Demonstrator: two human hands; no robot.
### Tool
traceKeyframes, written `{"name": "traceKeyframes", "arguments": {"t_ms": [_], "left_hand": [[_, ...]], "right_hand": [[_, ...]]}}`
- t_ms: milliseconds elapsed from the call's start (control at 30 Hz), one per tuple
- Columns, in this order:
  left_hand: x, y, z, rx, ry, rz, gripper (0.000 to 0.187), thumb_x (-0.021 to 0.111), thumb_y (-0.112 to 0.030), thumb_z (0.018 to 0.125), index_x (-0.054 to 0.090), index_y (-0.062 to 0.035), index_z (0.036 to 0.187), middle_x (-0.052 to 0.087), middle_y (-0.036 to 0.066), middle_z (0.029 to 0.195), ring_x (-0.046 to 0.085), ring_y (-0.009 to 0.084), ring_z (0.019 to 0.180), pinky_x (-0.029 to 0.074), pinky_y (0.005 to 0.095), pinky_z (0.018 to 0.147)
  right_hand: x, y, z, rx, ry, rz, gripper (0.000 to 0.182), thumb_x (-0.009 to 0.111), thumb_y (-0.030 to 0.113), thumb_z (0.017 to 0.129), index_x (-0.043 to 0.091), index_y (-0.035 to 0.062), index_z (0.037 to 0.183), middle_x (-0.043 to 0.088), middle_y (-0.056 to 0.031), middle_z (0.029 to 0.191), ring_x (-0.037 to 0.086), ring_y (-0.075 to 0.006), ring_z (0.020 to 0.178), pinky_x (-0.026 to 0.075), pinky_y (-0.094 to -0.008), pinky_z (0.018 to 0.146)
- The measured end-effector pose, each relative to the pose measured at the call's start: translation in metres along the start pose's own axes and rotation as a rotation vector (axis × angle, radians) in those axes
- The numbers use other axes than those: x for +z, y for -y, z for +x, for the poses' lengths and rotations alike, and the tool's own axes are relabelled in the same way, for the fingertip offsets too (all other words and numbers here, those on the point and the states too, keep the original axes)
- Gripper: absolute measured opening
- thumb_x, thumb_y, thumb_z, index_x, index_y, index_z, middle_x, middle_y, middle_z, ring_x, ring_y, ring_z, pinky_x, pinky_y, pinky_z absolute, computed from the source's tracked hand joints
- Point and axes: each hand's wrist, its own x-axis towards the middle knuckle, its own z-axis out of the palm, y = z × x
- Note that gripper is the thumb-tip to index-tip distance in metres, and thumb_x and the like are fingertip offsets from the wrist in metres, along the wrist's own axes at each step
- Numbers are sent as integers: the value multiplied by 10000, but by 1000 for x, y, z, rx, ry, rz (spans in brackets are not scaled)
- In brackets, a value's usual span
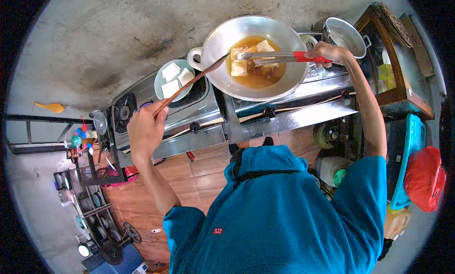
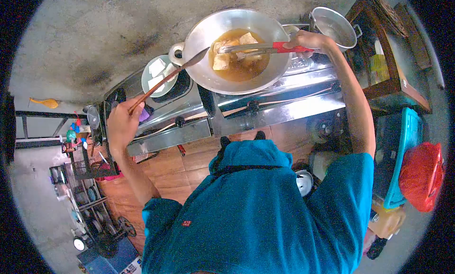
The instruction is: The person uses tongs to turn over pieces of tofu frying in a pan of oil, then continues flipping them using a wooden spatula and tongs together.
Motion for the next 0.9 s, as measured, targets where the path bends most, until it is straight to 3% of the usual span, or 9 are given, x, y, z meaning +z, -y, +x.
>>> {"name": "traceKeyframes", "arguments": {"t_ms": [300, 433, 600, 667, 900], "left_hand": [[-2, -23, 29, 145, -25, 255, 193, 590, -208, 854, 710, -130, 983, 665, 185, 809, 642, 367, 780, 501, 464, 685], [-8, -33, 53, 164, 87, 348, 255, 566, -262, 873, 690, -75, 994, 660, 210, 878, 625, 397, 858, 483, 475, 752], [-15, -48, 69, 260, 85, 298, 248, 574, -237, 861, 667, -45, 988, 652, 221, 863, 618, 402, 872, 475, 485, 767], [-16, -50, 76, 307, 78, 288, 242, 580, -229, 853, 663, -42, 982, 648, 224, 837, 620, 405, 859, 480, 492, 750], [-14, -66, 100, 278, 219, 252, 239, 593, -179, 835, 677, -12, 983, 652, 249, 879, 633, 395, 888, 480, 444, 800]], "right_hand": [[15, -3, -4, 27, -33, 115, 375, 628, 388, 870, 609, 17, 922, 505, -1, 572, 418, -69, 423, 284, -225, 349], [17, -9, -4, 10, -20, 141, 398, 643, 408, 855, 628, 10, 872, 517, -9, 570, 424, -69, 422, 287, -220, 348], [17, -14, -7, 8, -17, 133, 414, 653, 418, 850, 640, 6, 812, 526, -20, 562, 417, -72, 410, 293, -227, 346], [18, -17, -5, -29, -47, 137, 451, 642, 442, 857, 625, 21, 695, 520, -14, 517, 437, -84, 385, 290, -241, 334], [22, -15, -1, -58, -37, 129, 459, 651, 451, 852, 634, 20, 693, 527, -18, 519, 437, -77, 383, 290, -235, 326]]}}
